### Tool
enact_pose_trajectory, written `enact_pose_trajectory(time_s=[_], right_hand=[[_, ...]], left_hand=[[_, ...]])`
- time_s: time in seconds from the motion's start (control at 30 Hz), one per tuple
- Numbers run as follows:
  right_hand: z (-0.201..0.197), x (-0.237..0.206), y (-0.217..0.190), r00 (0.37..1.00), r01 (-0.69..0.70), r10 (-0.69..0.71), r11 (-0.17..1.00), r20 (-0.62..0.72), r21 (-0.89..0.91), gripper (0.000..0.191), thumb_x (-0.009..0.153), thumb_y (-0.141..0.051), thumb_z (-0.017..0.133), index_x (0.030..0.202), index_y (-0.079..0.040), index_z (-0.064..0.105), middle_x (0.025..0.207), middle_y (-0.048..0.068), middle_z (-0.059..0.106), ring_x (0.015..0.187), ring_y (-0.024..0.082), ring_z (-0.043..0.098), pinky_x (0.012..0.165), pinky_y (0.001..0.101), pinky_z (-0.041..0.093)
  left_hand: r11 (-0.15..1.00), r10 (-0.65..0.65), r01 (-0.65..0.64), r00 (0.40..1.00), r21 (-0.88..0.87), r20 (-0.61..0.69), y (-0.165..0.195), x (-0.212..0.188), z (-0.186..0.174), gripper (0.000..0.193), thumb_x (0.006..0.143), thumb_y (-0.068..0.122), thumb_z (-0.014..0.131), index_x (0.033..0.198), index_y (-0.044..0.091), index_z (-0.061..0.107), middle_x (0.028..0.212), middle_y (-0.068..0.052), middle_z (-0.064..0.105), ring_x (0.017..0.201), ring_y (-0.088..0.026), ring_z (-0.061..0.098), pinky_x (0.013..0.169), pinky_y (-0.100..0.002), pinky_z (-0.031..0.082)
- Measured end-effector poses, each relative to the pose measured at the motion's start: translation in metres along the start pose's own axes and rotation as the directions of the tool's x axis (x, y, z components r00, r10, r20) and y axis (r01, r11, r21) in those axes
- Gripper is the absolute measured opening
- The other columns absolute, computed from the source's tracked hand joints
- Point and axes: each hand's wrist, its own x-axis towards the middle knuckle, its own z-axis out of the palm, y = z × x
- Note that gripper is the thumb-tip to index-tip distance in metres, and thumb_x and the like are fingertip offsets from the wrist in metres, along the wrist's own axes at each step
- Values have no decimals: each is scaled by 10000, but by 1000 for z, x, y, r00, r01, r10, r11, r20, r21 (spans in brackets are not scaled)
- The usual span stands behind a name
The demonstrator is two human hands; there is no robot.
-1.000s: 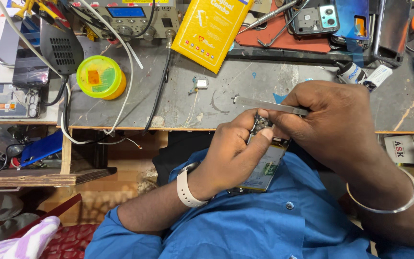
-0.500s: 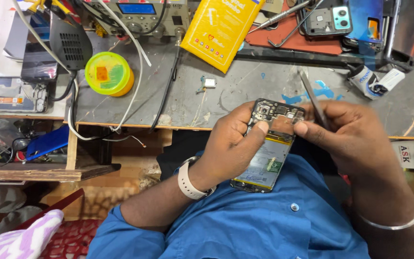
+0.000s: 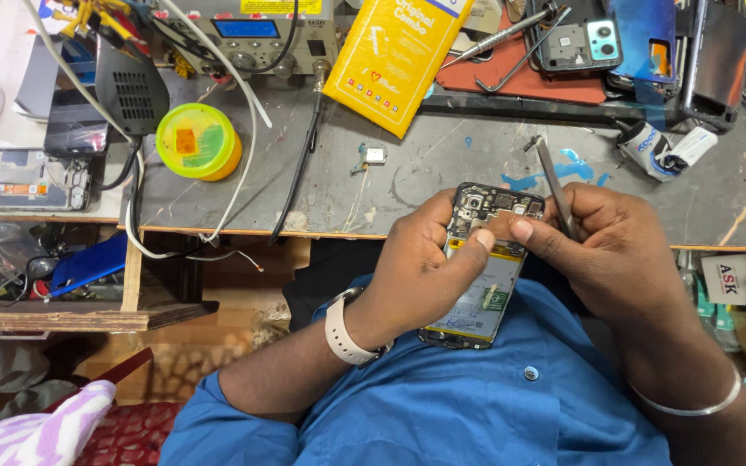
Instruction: The person uses tweezers to adjust internal components of a disassembled smartphone, then connects a charging cable and presses the power button to test the screen. The phone powers on and displays the lock screen, after which the person continues to handle the device.
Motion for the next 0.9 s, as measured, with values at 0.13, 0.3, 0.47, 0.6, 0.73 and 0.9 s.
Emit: enact_pose_trajectory(time_s=[0.13, 0.3, 0.47, 0.6, 0.73, 0.9], right_hand=[[4, 2, 5, 999, 36, -37, 999, 14, 20, 193, 935, -161, 751, 845, -23, 651, 698, -59, 586, 619, -3, 453, 518, 187, 358], [-3, 2, 13, 998, 39, -44, 992, 45, 119, 182, 997, -170, 705, 950, 3, 733, 747, -38, 640, 659, 7, 511, 559, 186, 402], [-12, 3, 11, 997, -68, 58, 963, 46, 259, 194, 987, -116, 713, 1088, 41, 768, 817, 64, 699, 627, 70, 505, 557, 206, 406], [-5, 0, 2, 995, -55, 32, 965, 95, 257, 213, 891, -79, 709, 1070, 37, 703, 952, 78, 755, 852, 91, 684, 774, 222, 552], [6, 1, -2, 997, -7, -12, 967, 72, 254, 184, 918, -52, 725, 1062, 55, 686, 980, 92, 745, 875, 96, 672, 797, 236, 558], [10, 6, 8, 999, -4, -10, 969, 53, 249, 183, 916, -38, 727, 1064, 55, 671, 979, 94, 747, 851, 95, 675, 771, 233, 551]], left_hand=[[992, -35, 32, 999, -121, -16, -6, 1, 0, 235, 1048, 54, 572, 1262, -34, 614, 1121, -63, 712, 1030, -81, 641, 928, -271, 552], [928, -104, 105, 994, -357, 20, -11, 4, -2, 258, 1062, 60, 563, 1298, -38, 595, 1137, -61, 705, 1016, -76, 655, 909, -261, 560], [918, -122, 120, 992, -377, 19, -12, 4, -6, 266, 1062, 54, 557, 1311, -36, 589, 1137, -61, 709, 1015, -75, 656, 907, -260, 560], [934, -126, 126, 992, -334, 20, -10, 3, -4, 254, 1069, 48, 556, 1300, -47, 600, 1135, -75, 716, 1004, -76, 656, 885, -255, 558], [959, -106, 100, 994, -265, -6, -7, -1, 0, 250, 1070, 48, 565, 1298, -44, 604, 1127, -68, 720, 991, -73, 653, 876, -249, 556], [984, -67, 63, 998, -166, -14, -5, -3, 0, 243, 1083, 35, 564, 1303, -46, 630, 1159, -78, 729, 1027, -75, 652, 916, -254, 557]])
